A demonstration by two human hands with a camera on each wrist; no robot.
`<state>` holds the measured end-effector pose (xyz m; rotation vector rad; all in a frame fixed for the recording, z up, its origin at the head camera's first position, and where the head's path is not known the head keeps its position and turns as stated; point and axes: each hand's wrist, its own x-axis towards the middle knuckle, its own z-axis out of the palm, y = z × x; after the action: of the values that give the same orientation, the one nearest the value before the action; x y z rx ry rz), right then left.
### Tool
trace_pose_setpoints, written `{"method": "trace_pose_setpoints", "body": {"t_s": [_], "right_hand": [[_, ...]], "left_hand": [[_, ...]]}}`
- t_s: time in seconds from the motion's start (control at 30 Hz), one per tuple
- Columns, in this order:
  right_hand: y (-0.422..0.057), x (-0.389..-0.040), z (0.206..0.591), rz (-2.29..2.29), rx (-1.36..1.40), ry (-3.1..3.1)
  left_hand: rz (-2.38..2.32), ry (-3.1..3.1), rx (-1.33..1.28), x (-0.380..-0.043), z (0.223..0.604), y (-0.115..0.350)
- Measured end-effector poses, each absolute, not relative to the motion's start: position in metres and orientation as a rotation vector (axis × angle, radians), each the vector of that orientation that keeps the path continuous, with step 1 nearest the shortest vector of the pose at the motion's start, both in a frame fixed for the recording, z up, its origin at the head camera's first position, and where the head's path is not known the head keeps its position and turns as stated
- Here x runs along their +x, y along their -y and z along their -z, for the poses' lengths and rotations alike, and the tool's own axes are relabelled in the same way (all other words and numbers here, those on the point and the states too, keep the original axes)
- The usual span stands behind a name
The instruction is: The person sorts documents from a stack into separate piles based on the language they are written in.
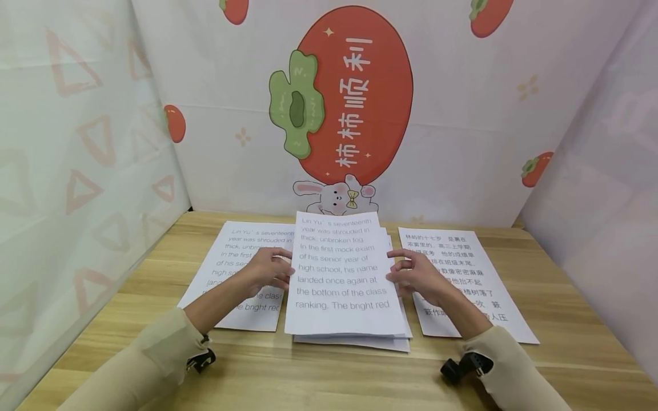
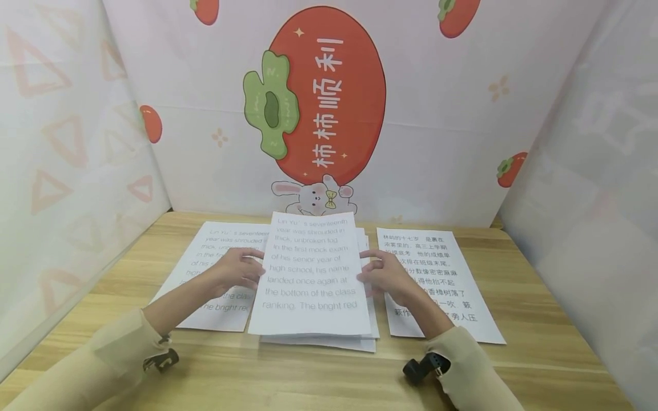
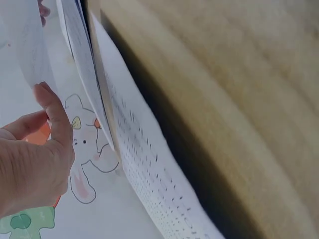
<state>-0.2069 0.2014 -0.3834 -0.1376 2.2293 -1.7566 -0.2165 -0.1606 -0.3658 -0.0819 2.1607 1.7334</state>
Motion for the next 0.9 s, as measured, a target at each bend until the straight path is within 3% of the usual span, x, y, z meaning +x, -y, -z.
{"method": "trace_pose_setpoints", "body": {"t_s": [0.9], "right_hand": [[-0.137, -0.222, 0.378, 1.904, -0.172, -2.065]], "left_hand": [[-1.723, -2.349, -0.063, -0.228, 0.352, 0.215]]}}
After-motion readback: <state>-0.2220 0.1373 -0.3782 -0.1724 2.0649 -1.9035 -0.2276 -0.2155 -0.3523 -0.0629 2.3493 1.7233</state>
